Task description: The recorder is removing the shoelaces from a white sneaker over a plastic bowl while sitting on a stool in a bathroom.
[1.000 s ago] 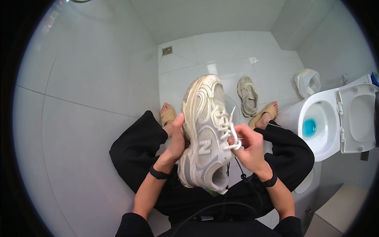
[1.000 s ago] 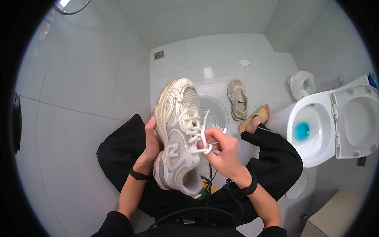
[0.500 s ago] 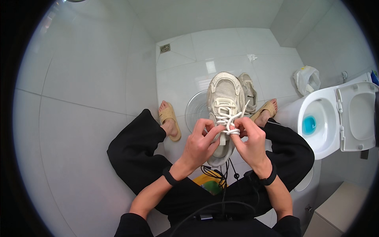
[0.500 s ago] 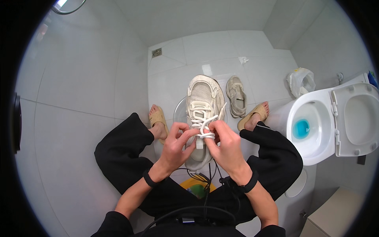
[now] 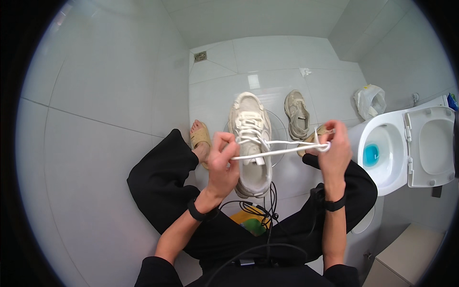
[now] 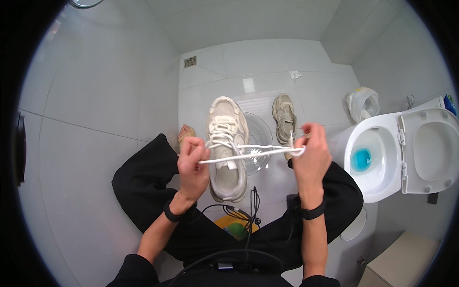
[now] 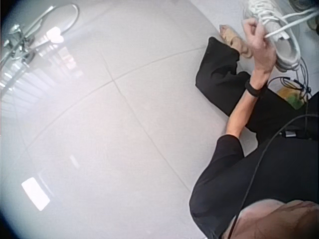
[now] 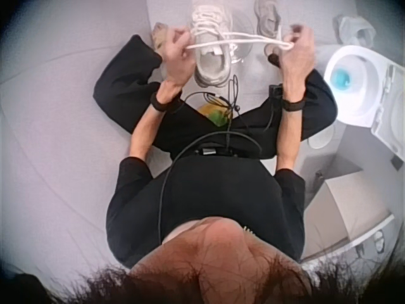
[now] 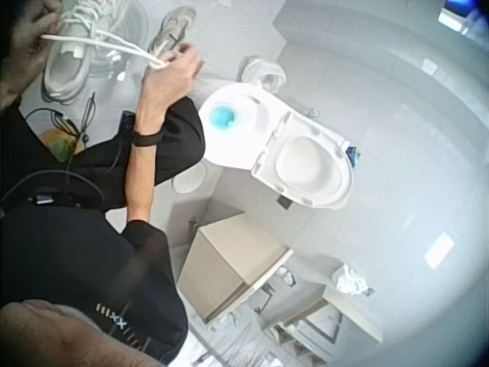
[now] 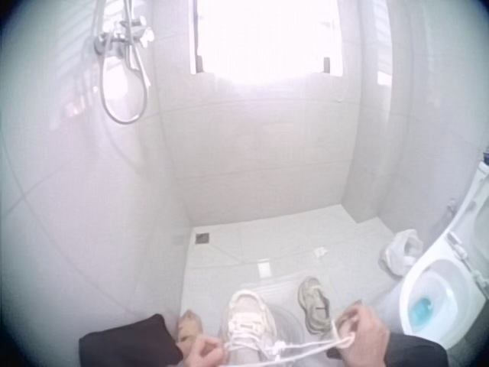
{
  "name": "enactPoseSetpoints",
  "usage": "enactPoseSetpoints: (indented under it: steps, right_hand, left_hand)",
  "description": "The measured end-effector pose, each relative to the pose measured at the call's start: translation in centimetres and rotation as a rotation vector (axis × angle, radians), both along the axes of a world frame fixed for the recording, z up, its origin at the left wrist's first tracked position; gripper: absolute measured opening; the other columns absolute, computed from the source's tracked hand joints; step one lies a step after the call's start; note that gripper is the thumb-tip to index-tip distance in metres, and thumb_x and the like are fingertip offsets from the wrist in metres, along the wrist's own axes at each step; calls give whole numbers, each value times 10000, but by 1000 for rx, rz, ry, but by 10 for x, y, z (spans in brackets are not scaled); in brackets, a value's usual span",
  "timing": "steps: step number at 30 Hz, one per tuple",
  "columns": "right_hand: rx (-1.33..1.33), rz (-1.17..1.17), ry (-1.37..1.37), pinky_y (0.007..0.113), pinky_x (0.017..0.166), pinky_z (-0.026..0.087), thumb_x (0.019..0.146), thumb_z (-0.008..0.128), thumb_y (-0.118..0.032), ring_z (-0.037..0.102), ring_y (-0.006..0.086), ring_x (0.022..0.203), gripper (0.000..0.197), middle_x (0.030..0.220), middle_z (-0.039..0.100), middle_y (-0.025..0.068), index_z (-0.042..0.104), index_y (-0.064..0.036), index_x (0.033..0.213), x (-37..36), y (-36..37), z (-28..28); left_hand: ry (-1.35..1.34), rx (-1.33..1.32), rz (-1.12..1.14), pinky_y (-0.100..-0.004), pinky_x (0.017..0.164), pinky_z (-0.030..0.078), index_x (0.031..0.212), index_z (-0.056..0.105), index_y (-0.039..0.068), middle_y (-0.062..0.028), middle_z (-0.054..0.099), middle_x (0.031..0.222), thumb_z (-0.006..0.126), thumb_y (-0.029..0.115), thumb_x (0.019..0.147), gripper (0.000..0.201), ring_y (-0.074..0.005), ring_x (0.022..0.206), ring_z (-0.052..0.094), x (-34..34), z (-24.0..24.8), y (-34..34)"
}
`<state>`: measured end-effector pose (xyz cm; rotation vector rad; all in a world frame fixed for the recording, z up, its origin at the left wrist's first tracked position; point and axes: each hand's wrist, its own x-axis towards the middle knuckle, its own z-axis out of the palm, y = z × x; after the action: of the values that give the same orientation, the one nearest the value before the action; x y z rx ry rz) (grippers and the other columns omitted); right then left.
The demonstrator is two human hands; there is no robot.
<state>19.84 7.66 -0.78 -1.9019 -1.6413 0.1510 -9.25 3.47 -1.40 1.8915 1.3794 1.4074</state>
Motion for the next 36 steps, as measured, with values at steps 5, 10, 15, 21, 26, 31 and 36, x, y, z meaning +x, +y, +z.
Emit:
enactPoseSetpoints:
  steps: [5,10,15,21,26,31,36]
  right_hand:
    - [-221,-82,-283,532,919,568,896,853,-226,698,440,1117,501,1179,677,200,599,-20,1276,36,-7,-2]
    - [-481,-33,-413,529,894,569,832,930,-298,715,399,1123,645,1186,678,173,592,-51,1323,28,-13,-4]
    - [-438,-277,-470,533,930,593,899,883,-257,724,405,1174,613,1293,707,188,591,-57,1400,77,-5,5]
    - [-75,55,-47,477,861,589,952,813,-107,743,354,1017,345,1117,735,163,697,-39,1270,32,-4,5]
    - [14,570,286,382,701,575,949,828,-113,730,283,830,143,979,724,97,788,-72,1080,-78,-18,14]
    - [1,583,274,399,686,572,926,850,-125,720,274,804,149,931,697,66,798,-85,1059,-109,-11,7]
    - [-141,624,347,397,688,581,891,874,-118,719,252,798,234,955,685,57,785,-79,1104,-123,-16,-2]
  left_hand:
    - [22,51,10,-290,658,431,896,574,-65,-113,562,1078,721,-101,999,183,-145,762,502,-4,3,4]
    - [113,203,61,-278,671,451,823,481,9,-112,586,1101,757,-142,953,341,-135,787,518,-9,2,12]
    - [-56,123,22,-255,666,459,894,479,32,-102,572,1095,759,-132,967,332,-132,806,529,-15,1,19]
    - [91,118,-36,-251,761,543,956,468,35,-97,541,1139,729,-137,995,316,-127,891,597,-21,-1,11]
    - [-34,30,-100,-264,819,575,1072,492,16,-102,525,1183,716,-135,1009,278,-148,992,650,-19,-19,11]
    - [1,16,-241,-256,807,567,1119,510,20,-117,561,1191,727,-157,980,312,-161,995,639,-31,-20,22]
    - [51,62,-293,-310,798,568,1129,537,30,-143,611,1164,742,-179,940,348,-223,982,654,-35,-25,26]
